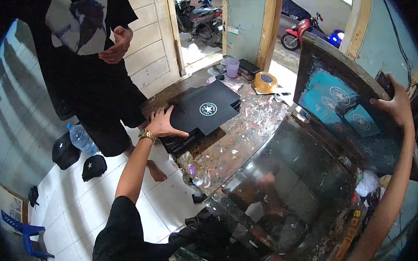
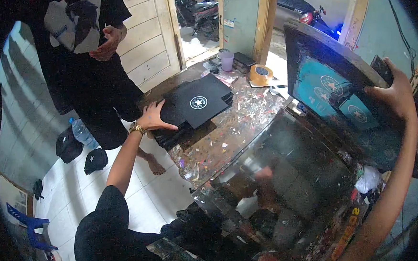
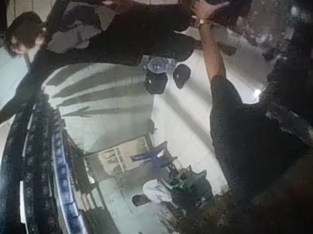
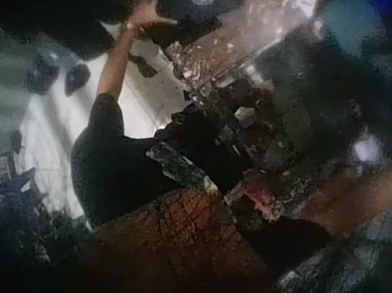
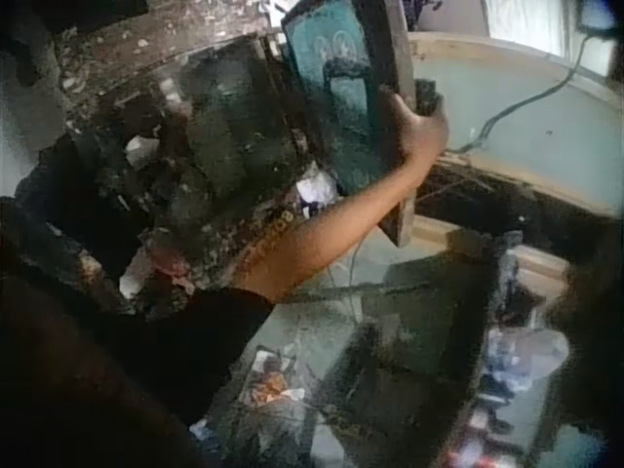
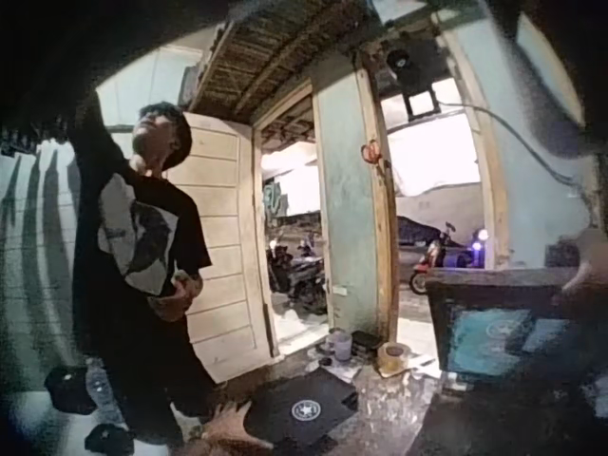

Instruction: The person screen prints a design onto fabric pieces by placing each piece on a glass surface, lowering a stencil frame, and applying white ink with a squeegee. The person then lifts the frame and hands the finished piece to an assistant.

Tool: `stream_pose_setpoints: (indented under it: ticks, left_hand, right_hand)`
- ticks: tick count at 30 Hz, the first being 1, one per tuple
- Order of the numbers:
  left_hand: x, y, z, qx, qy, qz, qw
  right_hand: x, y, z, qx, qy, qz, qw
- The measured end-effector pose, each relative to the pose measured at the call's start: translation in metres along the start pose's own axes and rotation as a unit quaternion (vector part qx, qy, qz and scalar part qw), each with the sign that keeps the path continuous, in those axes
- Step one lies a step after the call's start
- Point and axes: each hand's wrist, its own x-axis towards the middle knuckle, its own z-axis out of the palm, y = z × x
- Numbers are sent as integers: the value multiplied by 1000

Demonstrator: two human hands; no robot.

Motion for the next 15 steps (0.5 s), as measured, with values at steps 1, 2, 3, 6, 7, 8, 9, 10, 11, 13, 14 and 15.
stream_pose_setpoints:
  ticks: [1, 2, 3, 6, 7, 8, 9, 10, 11, 13, 14, 15]
  left_hand:
    - [-1, 3, -1, -4, 6, -3, 1000]
    - [-1, 5, -1, -7, 13, -5, 1000]
    - [-1, 4, 1, -6, 13, -3, 1000]
    - [-7, -1, 9, -5, 22, -1, 1000]
    - [-9, -2, 10, -9, 29, -1, 1000]
    - [-11, 0, 10, -15, 38, 1, 999]
    - [-10, -1, 12, -16, 38, 2, 999]
    - [-9, -5, 16, -23, 47, 7, 999]
    - [-9, -4, 15, -30, 56, 13, 998]
    - [-10, -2, 14, -32, 53, 13, 998]
    - [-13, -2, 13, -32, 48, 8, 998]
    - [-14, -4, 15, -30, 48, 8, 998]
  right_hand:
    - [1, 1, 0, 0, 0, 2, 1000]
    - [1, 2, -1, -8, 5, -2, 1000]
    - [1, 1, -3, -15, 11, -6, 1000]
    - [-3, -18, -7, 0, -15, 19, 1000]
    - [-4, -17, -4, 1, -17, 20, 1000]
    - [-5, -15, -4, -17, 1, 15, 1000]
    - [-6, -13, -4, -35, 20, 10, 999]
    - [-6, -10, -3, -36, 20, 10, 999]
    - [-4, -7, -3, -36, 16, 8, 999]
    - [-2, -4, -3, -37, 14, 8, 999]
    - [-2, -4, 0, -31, 18, 0, 999]
    - [-1, -3, 2, -25, 22, -8, 999]
